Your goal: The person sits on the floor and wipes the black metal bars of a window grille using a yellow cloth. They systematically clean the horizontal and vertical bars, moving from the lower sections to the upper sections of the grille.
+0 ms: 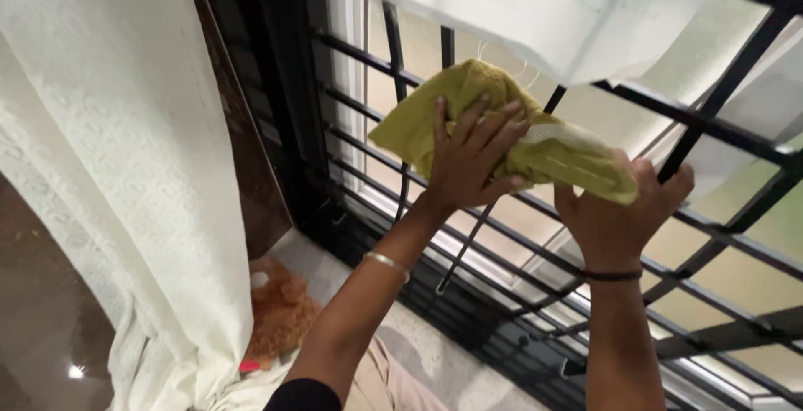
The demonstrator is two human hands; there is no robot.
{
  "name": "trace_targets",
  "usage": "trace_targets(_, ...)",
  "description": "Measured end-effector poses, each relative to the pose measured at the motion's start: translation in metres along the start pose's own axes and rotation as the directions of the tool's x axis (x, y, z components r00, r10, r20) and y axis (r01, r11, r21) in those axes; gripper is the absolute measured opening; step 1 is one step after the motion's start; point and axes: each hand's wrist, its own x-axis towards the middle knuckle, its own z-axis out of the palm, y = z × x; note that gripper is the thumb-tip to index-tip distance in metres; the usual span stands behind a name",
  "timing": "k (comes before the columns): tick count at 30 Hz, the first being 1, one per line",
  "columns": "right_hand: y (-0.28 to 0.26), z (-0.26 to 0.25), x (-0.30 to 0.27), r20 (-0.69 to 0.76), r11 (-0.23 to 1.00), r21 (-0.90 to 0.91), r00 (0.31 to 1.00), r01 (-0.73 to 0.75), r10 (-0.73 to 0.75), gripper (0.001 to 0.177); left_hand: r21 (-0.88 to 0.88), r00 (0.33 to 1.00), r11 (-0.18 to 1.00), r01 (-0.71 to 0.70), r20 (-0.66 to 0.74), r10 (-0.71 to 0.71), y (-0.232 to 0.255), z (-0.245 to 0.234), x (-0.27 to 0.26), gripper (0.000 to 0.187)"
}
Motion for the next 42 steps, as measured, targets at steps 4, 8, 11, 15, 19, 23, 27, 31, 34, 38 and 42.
trace_targets(4,0.005,0.009,0.0,0.111,0.944,0.327,0.994,-0.036,-0.001,0.033,0.127,0.983,0.985,-0.12,0.155,0.1,-0.072,0.015,0.003,0.058)
trace_targets(8,0.004,0.017,-0.008,0.194,0.973,0.226,0.981,-0.052,0.007,0.042,0.077,0.911,0.908,-0.411,0.002,0.412,-0.15,-0.001,-0.01,0.062)
trace_targets(11,0.0,0.023,-0.012,0.19,0.977,0.203,0.981,-0.066,0.027,0.045,0.383,0.972,0.904,0.188,0.06,-0.228,-0.17,-0.001,-0.026,0.06)
trace_targets(15,0.0,0.031,-0.013,0.097,0.985,0.169,0.995,-0.043,0.027,0.044,-0.193,0.917,0.923,0.333,-0.163,-0.365,-0.145,0.043,-0.041,0.064)
trace_targets(19,-0.002,0.028,-0.004,0.038,0.999,0.043,0.999,0.019,-0.02,0.051,-0.192,0.959,0.952,0.239,-0.107,-0.262,-0.063,0.049,-0.045,0.09)
trace_targets(23,0.0,0.024,-0.002,0.016,0.987,-0.122,0.994,0.109,-0.108,0.053,0.224,0.974,0.96,0.166,-0.192,-0.123,-0.05,0.045,-0.027,0.104)
trace_targets(27,0.001,0.035,-0.004,0.013,0.989,-0.112,0.995,0.101,-0.1,0.051,0.339,0.965,0.905,0.258,-0.129,-0.227,-0.121,0.068,-0.075,0.069)
trace_targets(31,-0.002,0.032,-0.003,-0.019,0.989,-0.107,0.994,0.102,-0.105,0.051,0.311,0.746,0.725,0.614,0.07,-0.662,-0.219,0.118,-0.107,0.041)
trace_targets(34,-0.003,0.034,0.0,0.027,0.996,-0.077,0.998,0.055,-0.053,0.049,0.552,0.707,0.685,0.476,0.223,-0.671,-0.18,0.161,-0.122,0.038)
trace_targets(38,-0.003,0.035,-0.014,0.01,0.999,0.035,1.0,0.024,-0.024,0.035,0.216,0.866,0.845,0.489,-0.001,-0.501,-0.025,0.123,-0.113,0.056)
trace_targets(42,0.0,0.03,-0.014,0.043,0.995,0.1,0.999,0.004,-0.008,0.036,-0.084,0.816,0.823,0.562,-0.101,-0.568,0.059,0.054,-0.062,0.095)
